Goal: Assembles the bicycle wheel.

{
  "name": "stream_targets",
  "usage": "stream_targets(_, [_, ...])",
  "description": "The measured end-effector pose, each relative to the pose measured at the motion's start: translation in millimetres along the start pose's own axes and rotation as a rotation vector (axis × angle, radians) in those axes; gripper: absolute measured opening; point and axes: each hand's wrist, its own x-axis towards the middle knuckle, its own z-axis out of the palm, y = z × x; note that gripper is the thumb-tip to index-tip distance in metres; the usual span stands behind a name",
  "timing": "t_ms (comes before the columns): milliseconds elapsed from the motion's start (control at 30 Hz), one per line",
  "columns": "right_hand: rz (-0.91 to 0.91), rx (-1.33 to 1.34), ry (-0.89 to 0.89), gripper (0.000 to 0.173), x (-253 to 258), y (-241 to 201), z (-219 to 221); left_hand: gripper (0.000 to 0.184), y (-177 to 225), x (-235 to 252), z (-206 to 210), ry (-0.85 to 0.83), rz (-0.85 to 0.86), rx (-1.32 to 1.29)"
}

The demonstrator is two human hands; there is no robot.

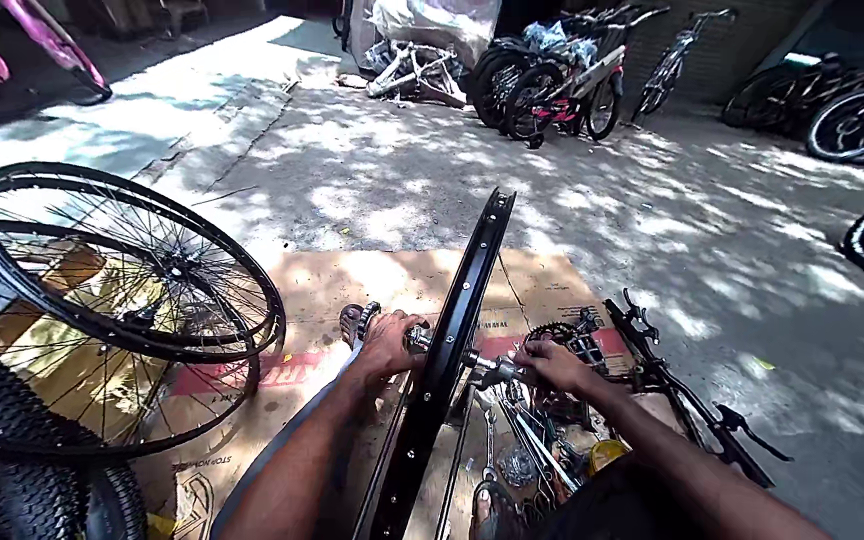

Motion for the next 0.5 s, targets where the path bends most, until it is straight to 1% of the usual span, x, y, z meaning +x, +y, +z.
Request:
stream_targets(33, [-0.087,-0.184,0.132,0.042,-10.5,-3.0,3.0,0.063,-3.7,-2.2,-1.7,-0.005,-0.001,-0.097])
stream_targets(67, [-0.185,-0.319,0.243,0.049,-19.5,-3.9,8.4,0.064,-2.6,-6.4,-8.3,-0.015,-0.014,-0.241])
stream_targets(100, [-0.265,-0.409,0.309,0.055,-26.3,-4.1,15.8,0.062,4.1,-10.6,-18.8,-0.022,-0.039,-0.402])
stream_targets(133, [-0.295,-0.479,0.329,0.063,-30.2,-4.0,23.3,0.058,13.4,-11.7,-29.8,-0.016,-0.054,-0.541])
stream_targets(167, [-0.276,-0.518,0.322,0.070,-32.6,-6.1,28.1,0.055,23.8,-9.2,-39.3,0.005,-0.057,-0.659])
stream_targets(233, [-0.217,-0.464,0.245,0.071,-29.8,-11.8,24.1,0.050,58.2,0.3,-60.7,0.099,-0.037,-0.855])
stream_targets(267, [-0.203,-0.402,0.165,0.068,-22.7,-13.1,17.3,0.050,82.0,5.5,-73.6,0.143,-0.016,-0.964])
stream_targets(300, [-0.182,-0.306,0.045,0.065,-14.1,-12.6,9.7,0.054,103.6,12.6,-84.0,0.166,0.036,-1.095])
stream_targets(367, [-0.130,-0.072,-0.175,0.059,0.7,-5.6,1.8,0.080,134.3,30.7,-98.0,0.084,0.159,-1.323])
stream_targets(400, [-0.097,0.055,-0.268,0.058,4.7,-3.1,-0.1,0.089,144.8,38.7,-100.9,0.049,0.190,-1.382])
stream_targets(433, [-0.076,0.139,-0.332,0.055,6.8,-2.3,-1.8,0.093,152.0,44.5,-100.0,0.064,0.199,-1.390])
stream_targets(500, [-0.073,0.184,-0.371,0.049,7.6,-1.3,-2.7,0.094,151.4,40.2,-92.8,0.082,0.253,-1.357])
